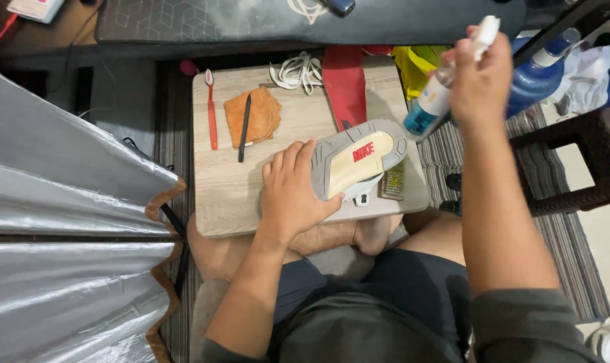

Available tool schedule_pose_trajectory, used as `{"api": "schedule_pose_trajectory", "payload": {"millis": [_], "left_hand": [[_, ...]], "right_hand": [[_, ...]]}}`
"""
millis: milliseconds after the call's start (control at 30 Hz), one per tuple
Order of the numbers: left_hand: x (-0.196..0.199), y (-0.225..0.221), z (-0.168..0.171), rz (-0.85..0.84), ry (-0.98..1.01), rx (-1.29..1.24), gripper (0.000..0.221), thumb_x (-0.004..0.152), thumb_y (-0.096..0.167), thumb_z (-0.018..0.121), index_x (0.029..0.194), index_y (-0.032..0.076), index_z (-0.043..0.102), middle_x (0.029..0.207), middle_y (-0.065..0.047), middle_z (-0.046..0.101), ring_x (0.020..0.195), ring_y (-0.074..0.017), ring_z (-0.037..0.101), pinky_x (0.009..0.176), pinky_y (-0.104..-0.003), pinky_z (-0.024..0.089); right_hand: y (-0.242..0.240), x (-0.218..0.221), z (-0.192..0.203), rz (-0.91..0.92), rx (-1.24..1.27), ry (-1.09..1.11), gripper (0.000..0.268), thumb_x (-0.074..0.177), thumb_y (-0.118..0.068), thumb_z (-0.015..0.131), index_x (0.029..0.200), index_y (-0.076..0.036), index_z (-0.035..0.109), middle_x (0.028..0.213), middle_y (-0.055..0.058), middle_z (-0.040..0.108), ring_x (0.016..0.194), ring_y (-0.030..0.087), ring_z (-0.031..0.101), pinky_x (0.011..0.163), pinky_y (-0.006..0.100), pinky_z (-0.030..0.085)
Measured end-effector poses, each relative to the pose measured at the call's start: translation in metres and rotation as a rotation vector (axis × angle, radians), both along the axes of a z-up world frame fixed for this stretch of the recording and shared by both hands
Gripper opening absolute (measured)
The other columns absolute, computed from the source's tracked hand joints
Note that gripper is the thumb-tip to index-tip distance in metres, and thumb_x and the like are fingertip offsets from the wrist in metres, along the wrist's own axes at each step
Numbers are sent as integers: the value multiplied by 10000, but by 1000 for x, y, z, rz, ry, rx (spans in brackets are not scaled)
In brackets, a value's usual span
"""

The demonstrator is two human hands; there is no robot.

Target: Cleaning the sole of a shoe using a cleaning block, brush, and spray solution.

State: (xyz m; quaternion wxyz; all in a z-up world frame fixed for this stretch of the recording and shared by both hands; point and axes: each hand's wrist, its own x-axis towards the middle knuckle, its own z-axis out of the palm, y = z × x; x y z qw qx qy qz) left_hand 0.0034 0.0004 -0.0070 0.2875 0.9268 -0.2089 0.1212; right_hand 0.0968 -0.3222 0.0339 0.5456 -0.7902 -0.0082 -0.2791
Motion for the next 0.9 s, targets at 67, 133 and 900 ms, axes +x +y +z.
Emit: {"api": "schedule_pose_trajectory", "payload": {"millis": [67, 133, 900], "left_hand": [[-1, 0, 2, 6, -4, 2, 1045, 616, 493, 853, 1451, -5, 470, 1424, -191, 514, 1238, -330, 487, 1060, -440, 323], [-2, 0, 3, 11, -9, 3, 1041, 612, 491, 853, 1448, -1, 475, 1421, -186, 517, 1233, -329, 492, 1055, -433, 332], [-4, 0, 6, 6, -86, -37, 1004, 604, 455, 872, 1414, 0, 491, 1364, -172, 543, 1179, -321, 518, 1029, -431, 345]], "right_hand": [[11, 14, -15, 27, -30, -24, 279, 1143, -81, 556, 1390, -7, 447, 1077, 123, 641, 903, 207, 706, 798, 341, 667], [21, 26, -30, 52, -61, -48, 312, 1133, -37, 588, 1402, -1, 433, 1078, 125, 629, 888, 203, 699, 802, 327, 625], [13, 10, -82, 108, -54, -82, 482, 1033, 57, 440, 1492, -1, 308, 1317, 256, 574, 1155, 308, 625, 972, 397, 545]]}}
